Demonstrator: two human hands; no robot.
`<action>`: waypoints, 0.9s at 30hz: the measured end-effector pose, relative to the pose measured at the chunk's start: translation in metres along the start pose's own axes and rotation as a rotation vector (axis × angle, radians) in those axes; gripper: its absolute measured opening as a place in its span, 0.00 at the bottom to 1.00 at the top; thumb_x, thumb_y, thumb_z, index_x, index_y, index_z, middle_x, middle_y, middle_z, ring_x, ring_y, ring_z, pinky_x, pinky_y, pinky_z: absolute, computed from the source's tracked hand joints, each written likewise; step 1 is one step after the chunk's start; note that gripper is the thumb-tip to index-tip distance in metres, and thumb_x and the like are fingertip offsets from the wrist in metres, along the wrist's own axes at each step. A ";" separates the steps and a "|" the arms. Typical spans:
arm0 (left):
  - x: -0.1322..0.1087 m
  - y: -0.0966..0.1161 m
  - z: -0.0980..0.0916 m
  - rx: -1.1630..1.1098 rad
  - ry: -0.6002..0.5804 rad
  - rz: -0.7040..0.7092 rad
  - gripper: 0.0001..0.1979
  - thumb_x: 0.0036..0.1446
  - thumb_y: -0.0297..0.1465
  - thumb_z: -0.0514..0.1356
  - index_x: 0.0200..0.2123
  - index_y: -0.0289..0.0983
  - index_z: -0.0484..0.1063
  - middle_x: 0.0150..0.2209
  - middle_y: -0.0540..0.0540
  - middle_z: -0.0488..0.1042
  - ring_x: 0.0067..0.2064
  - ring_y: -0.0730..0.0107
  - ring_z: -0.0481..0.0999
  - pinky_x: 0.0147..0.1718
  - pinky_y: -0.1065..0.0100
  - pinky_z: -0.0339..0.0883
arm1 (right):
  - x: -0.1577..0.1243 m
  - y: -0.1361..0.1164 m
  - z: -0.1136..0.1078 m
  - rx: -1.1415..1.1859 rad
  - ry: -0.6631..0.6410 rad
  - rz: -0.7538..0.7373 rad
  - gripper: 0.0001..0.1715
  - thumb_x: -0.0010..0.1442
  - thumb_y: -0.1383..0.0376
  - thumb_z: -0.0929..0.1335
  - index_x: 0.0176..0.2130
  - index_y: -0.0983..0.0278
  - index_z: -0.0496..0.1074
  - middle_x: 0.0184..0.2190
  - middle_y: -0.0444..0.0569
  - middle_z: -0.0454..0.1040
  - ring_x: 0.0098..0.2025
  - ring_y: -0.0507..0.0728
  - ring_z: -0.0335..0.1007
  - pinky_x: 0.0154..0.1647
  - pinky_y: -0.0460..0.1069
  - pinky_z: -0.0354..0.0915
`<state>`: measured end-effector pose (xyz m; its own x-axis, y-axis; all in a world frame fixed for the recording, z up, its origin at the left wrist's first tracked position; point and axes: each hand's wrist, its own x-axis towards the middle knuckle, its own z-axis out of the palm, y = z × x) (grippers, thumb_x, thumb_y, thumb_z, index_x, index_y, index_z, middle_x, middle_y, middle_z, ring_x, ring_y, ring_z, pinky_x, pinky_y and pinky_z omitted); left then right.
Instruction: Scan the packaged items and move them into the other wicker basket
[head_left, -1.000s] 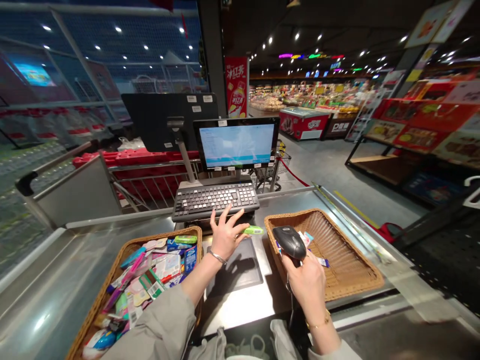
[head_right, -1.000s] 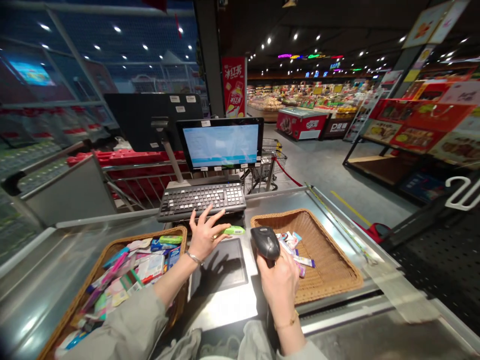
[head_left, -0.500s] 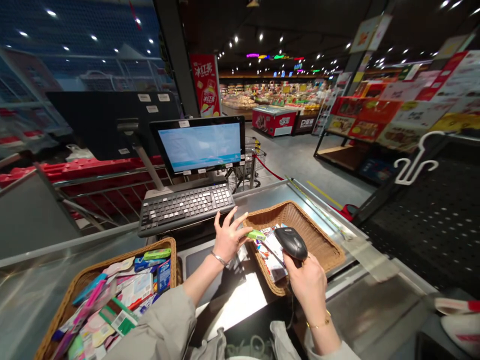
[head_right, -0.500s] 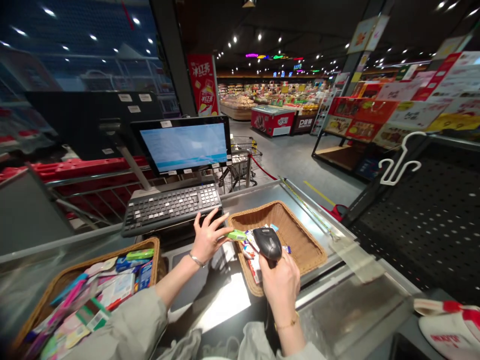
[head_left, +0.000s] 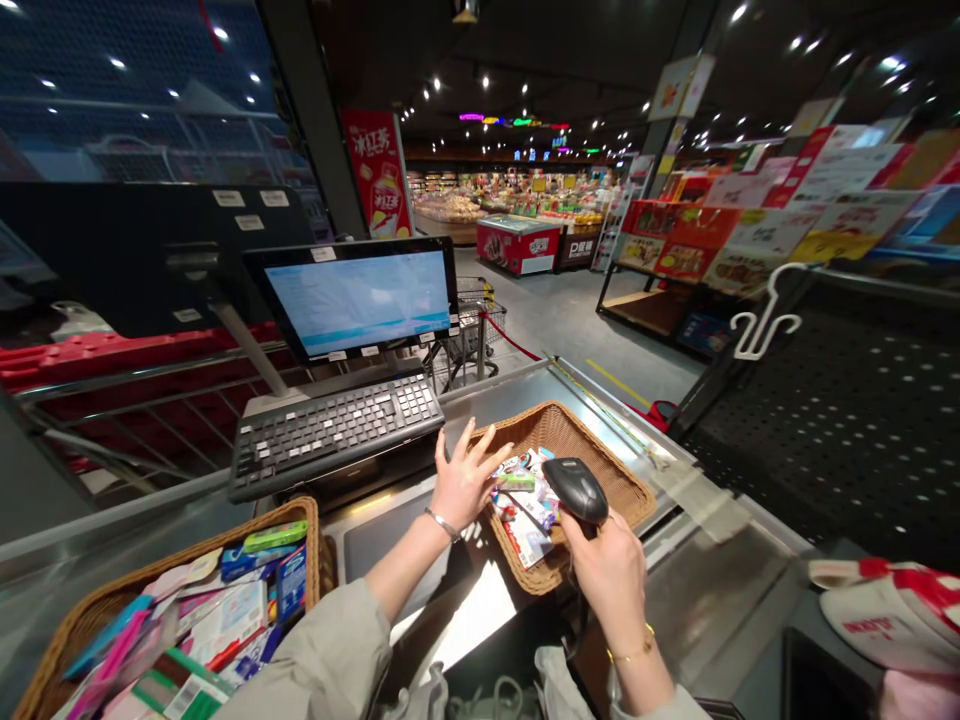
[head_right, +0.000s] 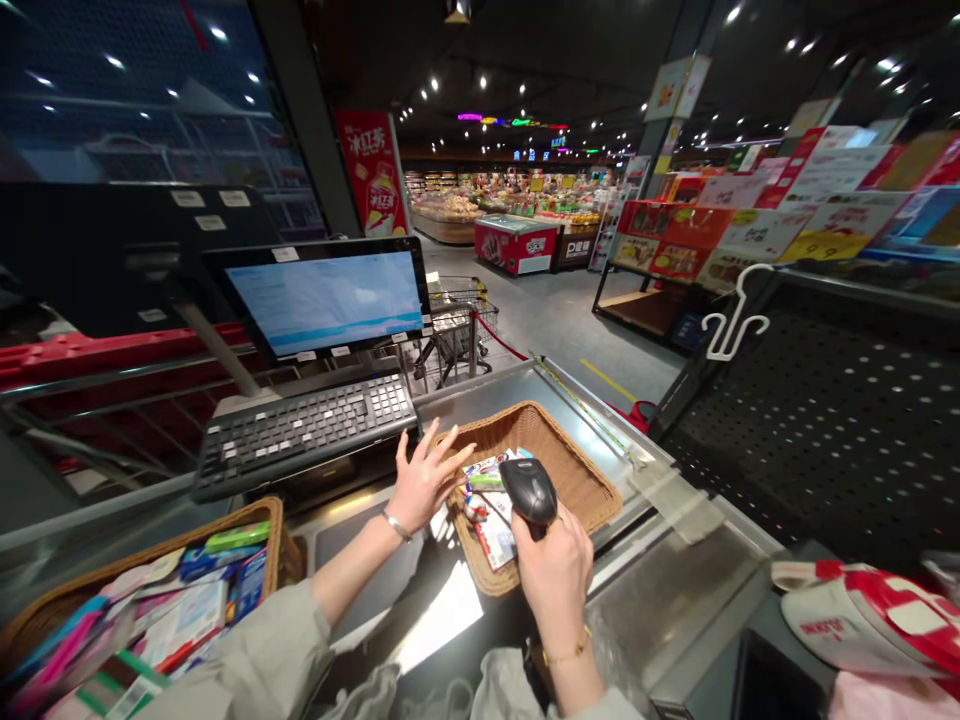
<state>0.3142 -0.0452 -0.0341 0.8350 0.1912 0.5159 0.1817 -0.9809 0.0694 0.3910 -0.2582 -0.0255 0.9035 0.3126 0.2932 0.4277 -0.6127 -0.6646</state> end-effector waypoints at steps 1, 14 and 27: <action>-0.001 -0.002 -0.002 -0.002 -0.002 0.000 0.26 0.61 0.39 0.58 0.62 0.55 0.61 0.66 0.46 0.60 0.70 0.47 0.49 0.63 0.31 0.32 | 0.000 -0.001 0.001 0.000 -0.006 0.008 0.24 0.58 0.48 0.65 0.36 0.65 0.76 0.37 0.58 0.77 0.42 0.65 0.72 0.43 0.55 0.63; -0.048 -0.035 -0.045 0.039 0.019 -0.179 0.19 0.62 0.38 0.56 0.56 0.51 0.69 0.64 0.46 0.64 0.69 0.50 0.53 0.63 0.32 0.31 | -0.006 -0.042 0.035 0.065 -0.108 -0.168 0.26 0.58 0.46 0.64 0.37 0.65 0.77 0.36 0.59 0.78 0.42 0.65 0.73 0.44 0.55 0.63; -0.138 -0.068 -0.103 0.162 -0.012 -0.522 0.21 0.61 0.38 0.58 0.57 0.49 0.68 0.65 0.44 0.62 0.69 0.49 0.52 0.63 0.30 0.34 | -0.037 -0.087 0.086 0.193 -0.268 -0.499 0.22 0.59 0.53 0.64 0.42 0.67 0.76 0.44 0.60 0.77 0.50 0.66 0.70 0.53 0.60 0.64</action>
<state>0.1331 -0.0083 -0.0226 0.6183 0.6523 0.4383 0.6506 -0.7378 0.1802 0.3180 -0.1542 -0.0372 0.5452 0.7166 0.4351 0.7631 -0.2095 -0.6113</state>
